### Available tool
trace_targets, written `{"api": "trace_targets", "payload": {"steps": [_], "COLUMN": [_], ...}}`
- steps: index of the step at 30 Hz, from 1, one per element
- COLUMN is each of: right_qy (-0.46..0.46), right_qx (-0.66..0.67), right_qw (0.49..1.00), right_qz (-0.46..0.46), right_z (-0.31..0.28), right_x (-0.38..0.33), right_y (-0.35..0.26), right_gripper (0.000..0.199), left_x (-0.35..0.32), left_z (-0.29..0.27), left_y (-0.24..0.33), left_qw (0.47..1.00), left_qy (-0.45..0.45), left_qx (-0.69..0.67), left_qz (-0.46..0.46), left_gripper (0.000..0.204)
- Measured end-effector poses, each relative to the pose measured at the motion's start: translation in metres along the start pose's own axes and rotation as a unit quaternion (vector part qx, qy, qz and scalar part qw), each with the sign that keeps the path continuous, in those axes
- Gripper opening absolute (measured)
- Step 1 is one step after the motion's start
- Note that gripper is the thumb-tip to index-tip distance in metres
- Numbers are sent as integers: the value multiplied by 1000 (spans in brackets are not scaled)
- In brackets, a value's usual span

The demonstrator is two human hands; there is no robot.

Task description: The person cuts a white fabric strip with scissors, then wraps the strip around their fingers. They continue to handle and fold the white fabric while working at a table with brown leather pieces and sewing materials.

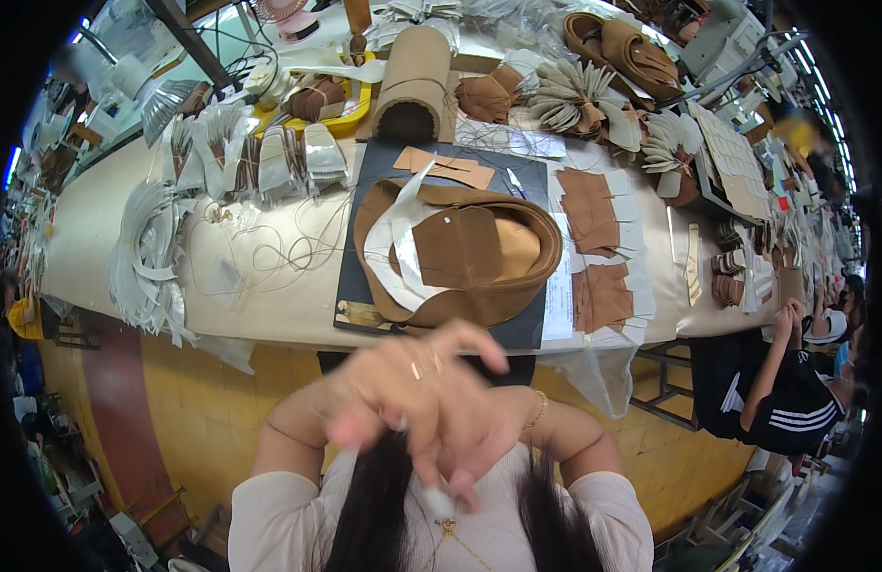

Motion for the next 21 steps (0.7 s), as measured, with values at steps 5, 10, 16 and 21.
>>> {"api": "trace_targets", "payload": {"steps": [5,10,16,21], "right_qy": [501,585,674,669], "right_qx": [-376,-360,-321,-480], "right_qw": [776,711,614,526], "right_qz": [-74,-149,-256,-215], "right_z": [-12,-13,-21,-31], "right_x": [-33,-50,-69,-73], "right_y": [-30,-31,-38,-46], "right_gripper": [54,64,60,50], "left_x": [25,19,14,13], "left_z": [-149,-232,-232,-225], "left_y": [-31,-89,-97,-96], "left_qw": [789,738,796,668], "left_qy": [299,138,228,183], "left_qx": [483,509,440,612], "left_qz": [-236,-422,-347,-382], "left_gripper": [54,46,36,42]}}
Point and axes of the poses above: each hand's wrist, its own x-axis towards the middle knuckle, its own z-axis out of the palm, y = z × x, the point moved 3 cm from there along x, towards the middle knuckle, and after that the axes turned 1 degree about -y, right-handed, at the moved point
